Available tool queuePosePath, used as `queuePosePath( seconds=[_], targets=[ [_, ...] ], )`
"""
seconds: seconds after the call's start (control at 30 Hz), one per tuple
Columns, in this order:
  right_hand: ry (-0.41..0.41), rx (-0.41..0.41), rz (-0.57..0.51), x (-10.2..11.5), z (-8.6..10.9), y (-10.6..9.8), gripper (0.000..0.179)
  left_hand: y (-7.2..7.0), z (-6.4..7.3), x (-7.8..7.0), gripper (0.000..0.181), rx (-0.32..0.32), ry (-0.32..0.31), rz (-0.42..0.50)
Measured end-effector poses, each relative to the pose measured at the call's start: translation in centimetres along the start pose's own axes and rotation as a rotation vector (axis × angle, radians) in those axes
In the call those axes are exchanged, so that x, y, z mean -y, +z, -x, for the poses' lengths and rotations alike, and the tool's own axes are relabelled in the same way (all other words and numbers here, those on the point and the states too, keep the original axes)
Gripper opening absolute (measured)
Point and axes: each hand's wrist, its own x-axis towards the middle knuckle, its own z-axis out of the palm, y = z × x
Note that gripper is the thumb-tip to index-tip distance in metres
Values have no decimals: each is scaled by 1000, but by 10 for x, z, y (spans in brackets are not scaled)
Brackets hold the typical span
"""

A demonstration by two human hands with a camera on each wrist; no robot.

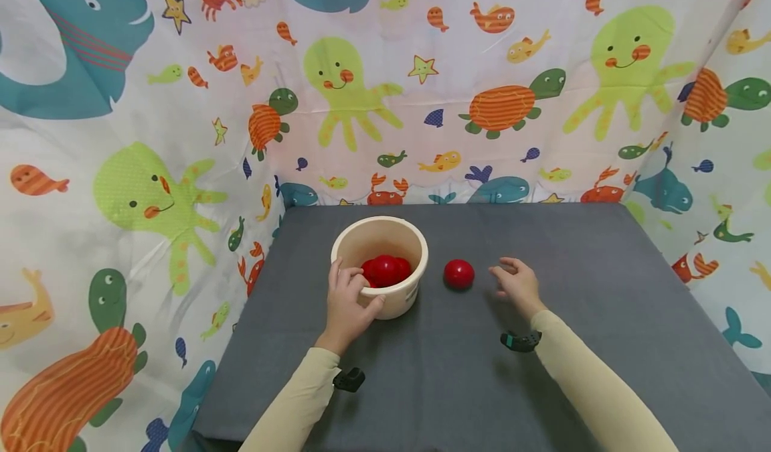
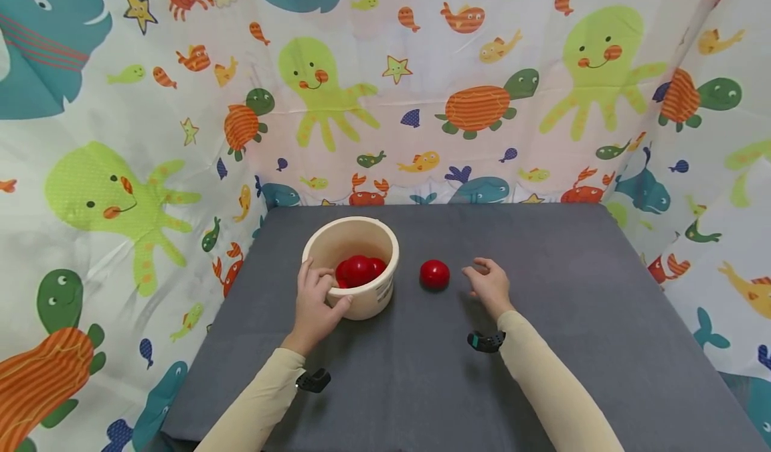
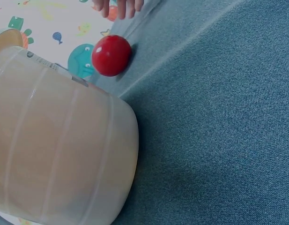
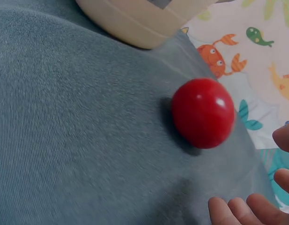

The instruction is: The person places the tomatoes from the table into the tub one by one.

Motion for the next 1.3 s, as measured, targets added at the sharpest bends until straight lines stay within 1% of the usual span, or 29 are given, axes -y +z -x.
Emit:
queuePosePath(
  seconds=[0.17, 0.3, 0.53, 0.93, 1.13, 1.3],
  targets=[
    [34, 17, -8, -2, -5, 17, 63, 1, 1, 2, 27, -3, -9, -4],
    [56, 22, -24, -1, -8, 29, 64, 3, 1, 3, 25, -11, 6, -3],
    [38, 36, -54, 7, -11, 45, 67, 4, 1, 4, 23, -23, 20, 5],
    [63, -22, -49, 9, -22, 63, 66, 3, 1, 1, 25, -21, 29, 17],
    [48, -53, -17, 10, -24, 72, 60, 2, 1, 0, 26, 1, 12, 27],
    [24, -71, -9, 13, -21, 76, 55, 1, 2, 1, 26, 13, -9, 24]
  ],
)
